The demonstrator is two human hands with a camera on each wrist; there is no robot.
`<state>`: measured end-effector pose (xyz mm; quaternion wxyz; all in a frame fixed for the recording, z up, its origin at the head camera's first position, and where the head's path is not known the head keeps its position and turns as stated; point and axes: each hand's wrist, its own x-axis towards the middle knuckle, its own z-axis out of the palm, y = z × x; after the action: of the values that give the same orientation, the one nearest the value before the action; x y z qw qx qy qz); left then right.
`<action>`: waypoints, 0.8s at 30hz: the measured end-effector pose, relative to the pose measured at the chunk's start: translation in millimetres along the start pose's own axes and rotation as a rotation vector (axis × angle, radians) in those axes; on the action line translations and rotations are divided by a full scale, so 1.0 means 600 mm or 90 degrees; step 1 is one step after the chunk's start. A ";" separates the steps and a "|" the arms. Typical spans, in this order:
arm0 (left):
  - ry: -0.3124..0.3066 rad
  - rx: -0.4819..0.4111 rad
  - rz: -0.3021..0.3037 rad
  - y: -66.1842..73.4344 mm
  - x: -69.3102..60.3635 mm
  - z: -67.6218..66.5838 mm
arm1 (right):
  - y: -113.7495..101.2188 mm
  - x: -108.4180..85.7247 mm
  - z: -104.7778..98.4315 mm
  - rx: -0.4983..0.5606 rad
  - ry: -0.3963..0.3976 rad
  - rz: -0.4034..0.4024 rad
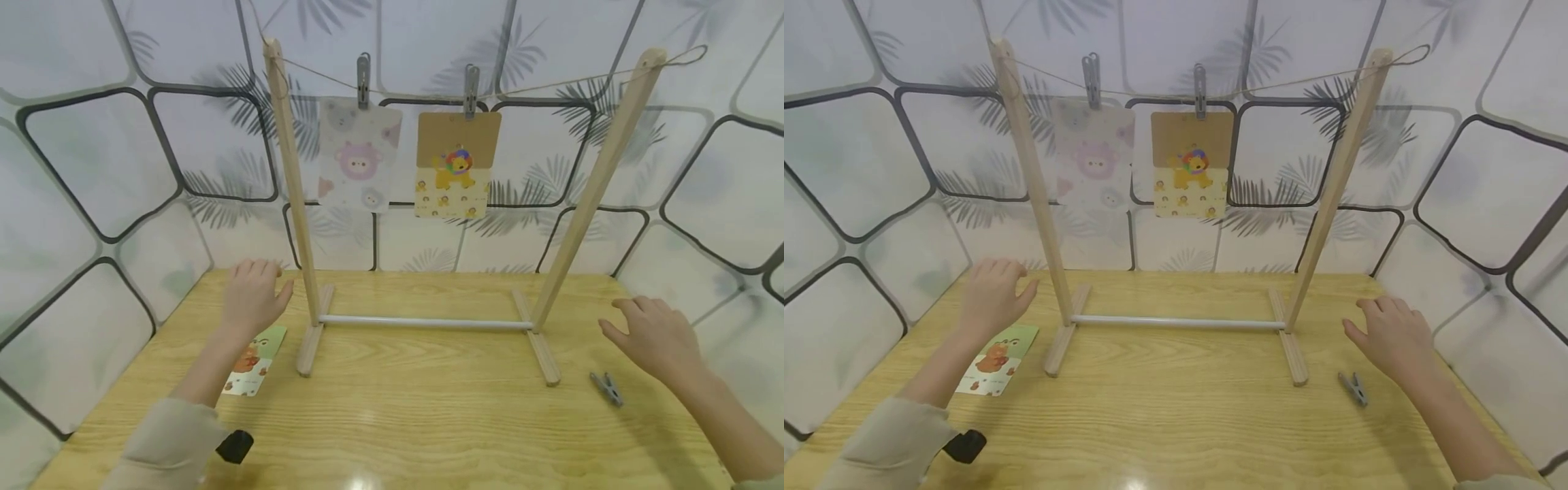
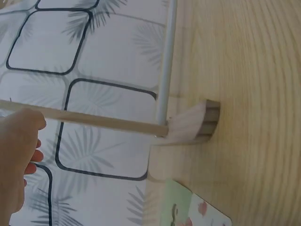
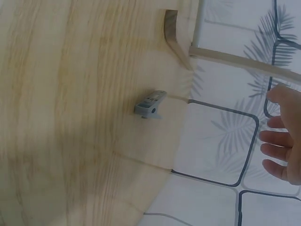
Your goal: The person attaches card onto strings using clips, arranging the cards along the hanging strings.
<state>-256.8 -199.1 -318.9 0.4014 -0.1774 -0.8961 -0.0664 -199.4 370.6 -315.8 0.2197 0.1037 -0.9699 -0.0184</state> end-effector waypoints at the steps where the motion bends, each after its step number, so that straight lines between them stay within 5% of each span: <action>1: -0.025 0.005 -0.017 -0.006 -0.006 0.002 | 0.003 -0.002 0.002 -0.001 -0.014 0.011; 9: -0.183 0.018 -0.093 -0.043 -0.044 0.009 | 0.027 -0.018 0.022 0.001 -0.117 0.059; 17: -0.234 0.029 -0.092 -0.062 -0.067 0.017 | 0.042 -0.034 0.043 0.048 -0.200 0.094; 24: -0.284 0.034 -0.096 -0.078 -0.083 0.028 | 0.045 -0.049 0.063 0.048 -0.237 0.074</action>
<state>-255.1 -251.2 -366.2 0.1916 -0.1097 -0.9748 -0.0314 -194.6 402.6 -360.2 0.0329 0.0502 -0.9981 0.0117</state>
